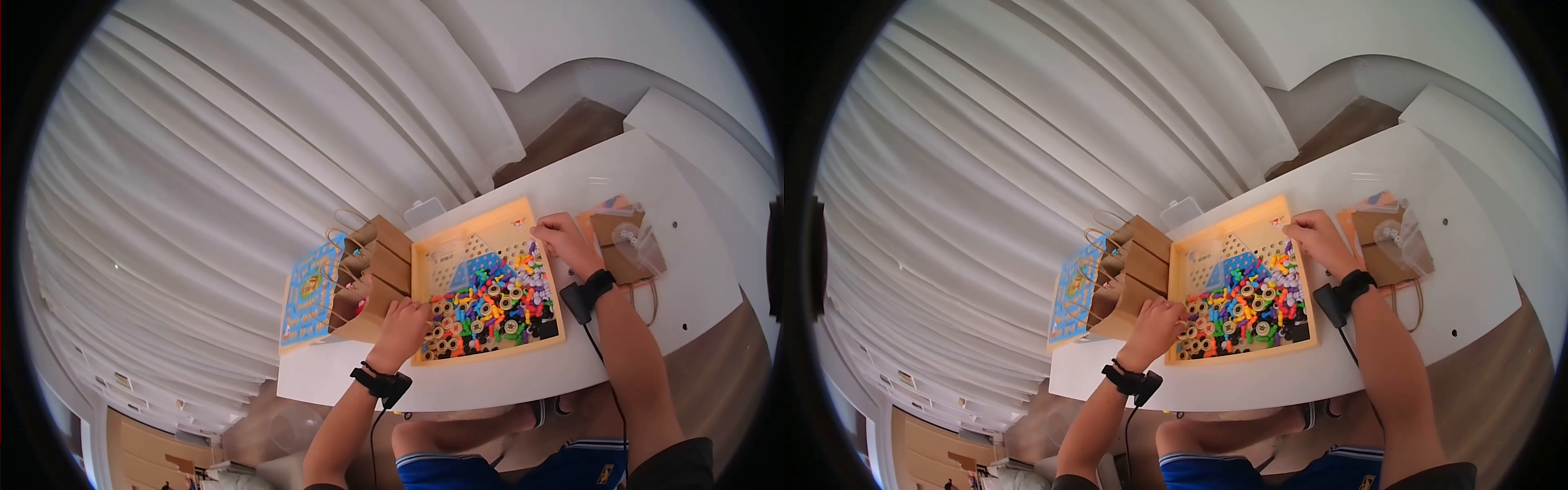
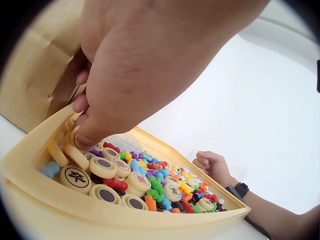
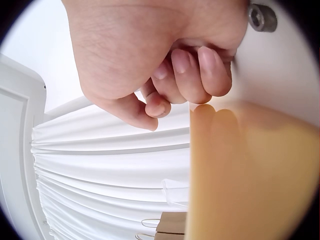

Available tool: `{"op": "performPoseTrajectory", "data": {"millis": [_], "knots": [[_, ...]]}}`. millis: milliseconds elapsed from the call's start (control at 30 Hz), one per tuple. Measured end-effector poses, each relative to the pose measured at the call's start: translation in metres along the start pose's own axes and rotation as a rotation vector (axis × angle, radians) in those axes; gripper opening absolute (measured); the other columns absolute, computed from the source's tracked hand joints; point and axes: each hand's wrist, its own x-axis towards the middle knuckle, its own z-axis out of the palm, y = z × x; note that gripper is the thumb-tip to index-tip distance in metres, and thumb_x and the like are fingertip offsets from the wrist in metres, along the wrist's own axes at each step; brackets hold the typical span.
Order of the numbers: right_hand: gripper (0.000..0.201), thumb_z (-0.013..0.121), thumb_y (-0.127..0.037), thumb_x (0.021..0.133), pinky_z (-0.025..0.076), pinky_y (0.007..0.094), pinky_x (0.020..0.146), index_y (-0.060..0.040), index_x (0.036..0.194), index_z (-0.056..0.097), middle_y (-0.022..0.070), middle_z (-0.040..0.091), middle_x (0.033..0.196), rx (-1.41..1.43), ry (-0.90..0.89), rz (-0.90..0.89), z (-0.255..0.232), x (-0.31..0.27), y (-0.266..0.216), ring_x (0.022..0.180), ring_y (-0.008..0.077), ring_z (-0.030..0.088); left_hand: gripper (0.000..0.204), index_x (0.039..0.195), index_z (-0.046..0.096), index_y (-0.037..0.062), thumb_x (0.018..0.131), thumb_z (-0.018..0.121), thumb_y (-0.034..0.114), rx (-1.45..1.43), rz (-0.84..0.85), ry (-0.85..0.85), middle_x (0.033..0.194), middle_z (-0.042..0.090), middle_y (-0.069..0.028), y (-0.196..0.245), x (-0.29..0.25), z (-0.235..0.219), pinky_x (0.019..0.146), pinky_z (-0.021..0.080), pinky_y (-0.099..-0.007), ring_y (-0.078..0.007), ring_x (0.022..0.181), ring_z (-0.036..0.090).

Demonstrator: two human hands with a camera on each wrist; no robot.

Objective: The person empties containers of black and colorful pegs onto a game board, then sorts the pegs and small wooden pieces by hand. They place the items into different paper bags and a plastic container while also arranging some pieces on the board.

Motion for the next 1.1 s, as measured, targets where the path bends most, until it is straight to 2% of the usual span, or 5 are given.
{"op": "performPoseTrajectory", "data": {"millis": [200,367,467,967,1100], "knots": [[0.034,0.066,-0.018,0.097,0.028,0.0256,0.050,-0.0043,0.067,0.055,-0.0064,0.044,0.060,-0.035,0.016,-0.036,-0.003,0.001,0.002,0.054,0.0038,0.038,0.011,0.098,0.065,0.0042,0.088,0.070,0.008,-0.258,-0.095,-0.004,0.089,0.070,-0.0127,0.002,0.013,-0.010,0.088,0.048,-0.0466,-0.0330,0.094,0.067],[0.035,0.068,-0.019,0.094,0.030,0.0275,0.051,-0.0028,0.066,0.055,-0.0058,0.045,0.060,-0.043,0.004,-0.047,-0.003,0.002,0.004,0.056,0.0049,0.040,0.011,0.098,0.064,0.0009,0.091,0.069,0.007,-0.735,-0.145,-0.001,0.092,0.069,-0.0158,0.012,0.022,-0.012,0.077,0.054,-0.0452,-0.0349,0.091,0.068],[0.036,0.068,-0.019,0.094,0.030,0.0276,0.052,-0.0031,0.065,0.054,-0.0056,0.045,0.060,-0.081,0.009,-0.072,-0.003,0.002,0.003,0.056,0.0051,0.040,0.012,0.103,0.065,0.0002,0.092,0.068,0.002,-0.626,-0.079,-0.022,0.092,0.068,-0.0136,0.021,0.027,-0.008,0.078,0.055,-0.0395,-0.0306,0.086,0.068],[0.033,0.066,-0.016,0.098,0.028,0.0242,0.049,-0.0056,0.068,0.057,-0.0059,0.046,0.057,-0.109,-0.001,-0.085,-0.003,0.004,0.006,0.052,0.0029,0.039,0.017,0.106,0.068,0.0031,0.090,0.071,0.007,-0.514,-0.096,0.002,0.100,0.070,-0.0141,0.026,0.010,-0.008,0.082,0.056,-0.0417,-0.0330,0.094,0.069],[0.038,0.069,-0.020,0.093,0.032,0.0290,0.054,-0.0005,0.064,0.053,-0.0038,0.046,0.060,-0.098,0.021,-0.054,-0.001,0.002,0.001,0.058,0.0063,0.041,0.019,0.106,0.069,0.0041,0.089,0.073,0.011,-0.457,-0.067,0.017,0.099,0.070,-0.0142,0.030,0.010,-0.013,0.083,0.055,-0.0425,-0.0338,0.095,0.070]]}}
